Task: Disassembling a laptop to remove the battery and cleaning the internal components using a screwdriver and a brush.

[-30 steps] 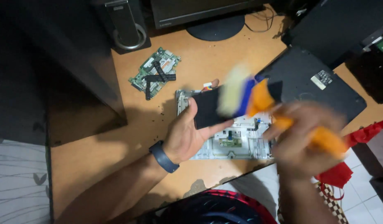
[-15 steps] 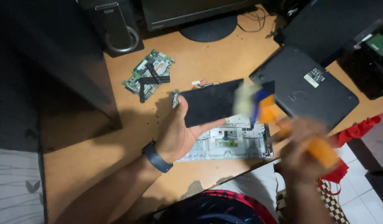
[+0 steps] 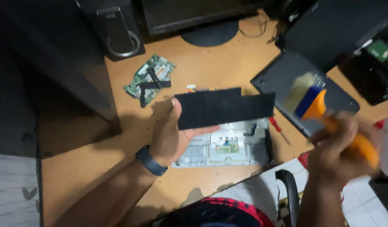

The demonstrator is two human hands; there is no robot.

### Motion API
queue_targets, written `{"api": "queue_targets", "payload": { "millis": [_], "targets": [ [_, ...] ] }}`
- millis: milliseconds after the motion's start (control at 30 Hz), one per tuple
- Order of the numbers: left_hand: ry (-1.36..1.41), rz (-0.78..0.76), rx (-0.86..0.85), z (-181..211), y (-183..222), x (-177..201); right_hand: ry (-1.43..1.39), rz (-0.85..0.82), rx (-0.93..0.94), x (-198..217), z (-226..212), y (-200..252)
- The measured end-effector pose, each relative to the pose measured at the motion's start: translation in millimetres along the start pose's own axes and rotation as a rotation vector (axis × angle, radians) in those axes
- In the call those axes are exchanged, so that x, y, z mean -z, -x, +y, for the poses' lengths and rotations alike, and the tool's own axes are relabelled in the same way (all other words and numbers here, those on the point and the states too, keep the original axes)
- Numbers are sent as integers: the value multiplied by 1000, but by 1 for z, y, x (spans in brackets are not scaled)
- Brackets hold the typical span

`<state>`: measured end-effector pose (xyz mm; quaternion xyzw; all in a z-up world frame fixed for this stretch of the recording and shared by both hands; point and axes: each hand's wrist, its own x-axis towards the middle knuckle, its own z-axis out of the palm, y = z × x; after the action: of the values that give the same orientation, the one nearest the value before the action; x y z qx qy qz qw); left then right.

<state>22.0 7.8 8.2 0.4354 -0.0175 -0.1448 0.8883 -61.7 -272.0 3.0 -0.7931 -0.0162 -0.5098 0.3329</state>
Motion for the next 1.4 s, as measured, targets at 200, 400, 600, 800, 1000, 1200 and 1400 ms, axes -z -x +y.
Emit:
{"api": "queue_targets", "payload": {
  "millis": [200, 400, 600, 800, 1000, 1200, 1400],
  "targets": [
    [81, -109, -39, -15, -6, 9, -125, -750, 470, 13, 23, 64],
    [47, 25, -107, 6, -8, 9, 48, -115, 136, 33, 45, 26],
    [-1472, -90, -731, 7, -20, 45, 540, -259, 194, 81, 73, 27],
    [-171, 344, -11, 24, -21, 7, 482, -426, 39, 61, 96, 13],
    [-50, 247, -186, 35, -18, 8, 530, -572, -56, 31, 121, -6],
    [28, 262, -187, 42, -17, 11, 628, -598, 15, 27, 127, 4],
    [72, 284, -196, 35, -22, 11, 658, -518, 65, 9, 127, 5]
  ]
}}
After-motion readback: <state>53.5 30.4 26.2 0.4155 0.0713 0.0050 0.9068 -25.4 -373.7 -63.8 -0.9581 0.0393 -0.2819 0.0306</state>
